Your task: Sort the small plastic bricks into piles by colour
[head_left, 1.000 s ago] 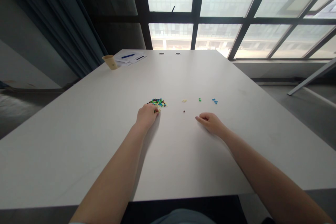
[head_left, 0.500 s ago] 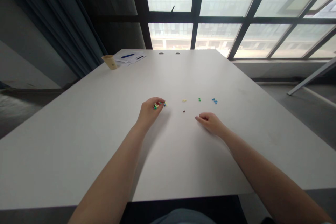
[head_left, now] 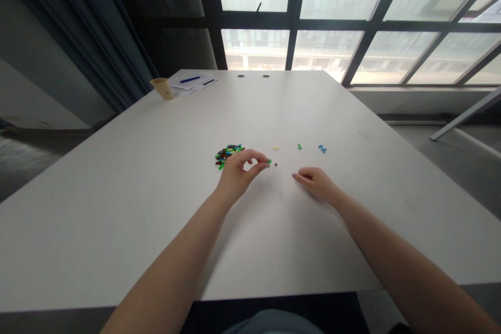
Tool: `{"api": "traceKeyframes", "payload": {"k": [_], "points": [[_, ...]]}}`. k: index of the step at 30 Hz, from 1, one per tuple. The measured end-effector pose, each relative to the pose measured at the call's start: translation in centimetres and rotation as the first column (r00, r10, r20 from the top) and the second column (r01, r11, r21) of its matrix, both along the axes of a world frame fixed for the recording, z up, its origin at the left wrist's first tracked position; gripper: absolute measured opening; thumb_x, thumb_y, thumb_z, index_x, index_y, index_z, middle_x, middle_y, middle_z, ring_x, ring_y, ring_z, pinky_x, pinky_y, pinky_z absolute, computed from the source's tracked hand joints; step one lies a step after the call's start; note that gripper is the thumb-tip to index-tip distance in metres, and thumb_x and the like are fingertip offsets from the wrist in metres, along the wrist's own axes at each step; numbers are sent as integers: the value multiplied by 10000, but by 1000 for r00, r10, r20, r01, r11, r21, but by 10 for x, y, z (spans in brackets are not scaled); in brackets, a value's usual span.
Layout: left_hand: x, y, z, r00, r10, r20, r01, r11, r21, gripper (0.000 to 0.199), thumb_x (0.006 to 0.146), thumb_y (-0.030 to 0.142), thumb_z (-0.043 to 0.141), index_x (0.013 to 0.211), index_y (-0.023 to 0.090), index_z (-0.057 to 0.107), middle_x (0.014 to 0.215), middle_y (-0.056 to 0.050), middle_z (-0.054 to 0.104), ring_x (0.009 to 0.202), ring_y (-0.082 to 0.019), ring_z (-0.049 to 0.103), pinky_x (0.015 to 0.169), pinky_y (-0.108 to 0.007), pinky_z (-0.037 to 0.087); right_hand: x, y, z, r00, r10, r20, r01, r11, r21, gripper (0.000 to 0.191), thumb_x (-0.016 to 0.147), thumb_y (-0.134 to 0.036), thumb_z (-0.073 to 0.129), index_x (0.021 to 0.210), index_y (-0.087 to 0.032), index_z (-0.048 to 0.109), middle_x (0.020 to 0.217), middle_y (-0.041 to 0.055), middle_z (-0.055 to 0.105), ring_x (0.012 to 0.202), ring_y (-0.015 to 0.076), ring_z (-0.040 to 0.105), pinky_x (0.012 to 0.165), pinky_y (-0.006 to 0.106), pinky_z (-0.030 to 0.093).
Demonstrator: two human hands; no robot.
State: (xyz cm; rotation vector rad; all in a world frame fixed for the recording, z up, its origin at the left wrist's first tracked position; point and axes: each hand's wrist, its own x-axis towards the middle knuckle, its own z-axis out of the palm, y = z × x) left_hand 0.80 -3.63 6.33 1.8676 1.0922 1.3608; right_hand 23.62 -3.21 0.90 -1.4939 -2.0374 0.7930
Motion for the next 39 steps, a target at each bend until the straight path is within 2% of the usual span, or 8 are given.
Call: {"api": "traceKeyframes", "payload": {"k": [11, 24, 26, 28, 31, 34, 39], "points": [[0, 0, 0, 993, -84, -81, 87, 996, 33, 74, 744, 268, 628, 731, 200, 652, 808, -45, 646, 782, -149, 579, 701, -284, 440, -1, -1, 2, 1000, 19, 3, -19, 1000, -2, 379, 786, -401, 432, 524, -192, 255, 527, -49, 232, 517, 81, 257, 503, 238, 191], [-2, 0, -1, 992, -92, -88, 94, 995, 26, 58, 747, 259, 626, 739, 206, 649, 807, -39, 638, 784, -146, 572, 699, -286, 436, -1, -1, 0, 1000, 19, 6, -19, 1000, 1, 394, 799, -395, 452, 514, -191, 273, 516, -52, 238, 509, 82, 264, 495, 238, 206], [-2, 1, -2, 991, -97, -90, 99, 995, 19, 63, 747, 263, 625, 737, 206, 650, 804, -39, 640, 783, -146, 571, 699, -287, 432, -2, -2, 2, 1000, 24, -19, -23, 998, 50, 392, 813, -393, 451, 506, -187, 322, 517, -49, 267, 512, 86, 288, 500, 237, 230], [-1, 3, -5, 991, -107, -86, 108, 994, 5, 66, 744, 264, 626, 733, 204, 652, 800, -39, 642, 776, -145, 569, 694, -287, 428, -6, -4, 9, 997, 25, -79, -13, 989, 151, 343, 823, -386, 464, 552, -176, 459, 541, -39, 341, 533, 93, 338, 525, 236, 279], [3, 6, -15, 993, -106, -46, 104, 994, -37, 71, 732, 269, 633, 727, 201, 654, 794, -38, 644, 756, -140, 565, 667, -278, 420, -17, -9, 22, 981, 31, -191, 30, 950, 311, 223, 804, -375, 537, 808, -180, 646, 621, -15, 457, 569, 103, 402, 588, 243, 360], [9, 9, -27, 994, -96, 43, 101, 988, -120, 85, 707, 278, 652, 720, 194, 651, 791, -34, 644, 737, -131, 562, 631, -259, 414, -30, -12, 32, 970, 45, -238, 51, 923, 383, 246, 774, -372, 594, 943, -214, 677, 693, 12, 535, 597, 111, 445, 597, 251, 398], [16, 12, -39, 967, -112, 228, 173, 948, -268, 157, 659, 310, 682, 697, 163, 642, 761, -37, 638, 719, -131, 566, 624, -252, 440, -43, -12, 35, 976, 58, -210, 32, 914, 404, 178, 787, -328, 592, 895, -240, 704, 729, 30, 599, 709, 140, 529, 623, 266, 414]]}}
